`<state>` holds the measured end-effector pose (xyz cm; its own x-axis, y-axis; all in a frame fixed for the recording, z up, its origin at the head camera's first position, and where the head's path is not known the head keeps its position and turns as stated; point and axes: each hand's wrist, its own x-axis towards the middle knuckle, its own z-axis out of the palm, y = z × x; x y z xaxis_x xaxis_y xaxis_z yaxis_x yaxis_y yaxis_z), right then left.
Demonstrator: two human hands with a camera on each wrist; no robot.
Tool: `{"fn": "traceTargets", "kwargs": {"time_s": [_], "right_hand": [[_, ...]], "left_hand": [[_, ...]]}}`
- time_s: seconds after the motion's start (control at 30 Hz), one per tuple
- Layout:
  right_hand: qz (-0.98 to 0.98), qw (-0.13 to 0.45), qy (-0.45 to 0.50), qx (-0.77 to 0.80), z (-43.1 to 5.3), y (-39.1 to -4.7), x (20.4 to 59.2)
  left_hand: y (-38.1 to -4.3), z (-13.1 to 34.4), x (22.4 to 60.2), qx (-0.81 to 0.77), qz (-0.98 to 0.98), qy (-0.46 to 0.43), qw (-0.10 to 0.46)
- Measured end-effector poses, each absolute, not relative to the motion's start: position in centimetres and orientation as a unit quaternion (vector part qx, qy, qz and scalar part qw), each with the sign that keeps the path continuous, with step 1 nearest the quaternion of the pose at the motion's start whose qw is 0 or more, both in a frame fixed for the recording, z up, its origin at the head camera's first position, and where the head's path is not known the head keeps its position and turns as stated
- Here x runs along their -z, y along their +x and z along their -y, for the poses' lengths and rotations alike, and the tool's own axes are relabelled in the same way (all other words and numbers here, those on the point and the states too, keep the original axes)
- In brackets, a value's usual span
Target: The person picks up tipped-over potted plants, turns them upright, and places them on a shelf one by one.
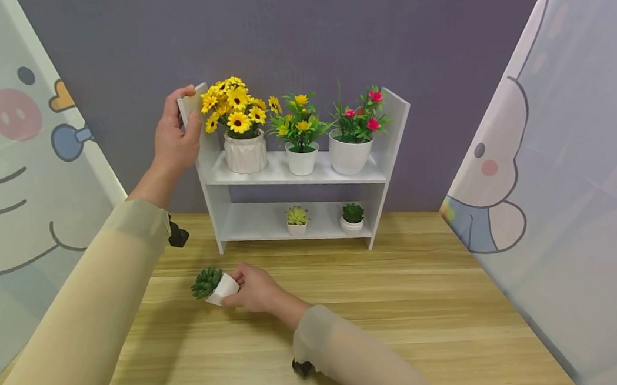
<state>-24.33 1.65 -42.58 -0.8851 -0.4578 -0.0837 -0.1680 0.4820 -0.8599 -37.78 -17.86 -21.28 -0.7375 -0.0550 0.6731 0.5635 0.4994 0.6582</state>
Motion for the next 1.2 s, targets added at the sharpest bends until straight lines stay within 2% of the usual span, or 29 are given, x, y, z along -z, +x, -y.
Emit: {"fn": "traceTargets", "kwargs": {"time_s": [1.2], "right_hand": [[-0.823,0.187,-0.182,0.504,-4.4,-24.8,43.7]], "left_hand": [[-37.8,17.8,21.3,0.475,0.803,-0.157,0.323]]}}
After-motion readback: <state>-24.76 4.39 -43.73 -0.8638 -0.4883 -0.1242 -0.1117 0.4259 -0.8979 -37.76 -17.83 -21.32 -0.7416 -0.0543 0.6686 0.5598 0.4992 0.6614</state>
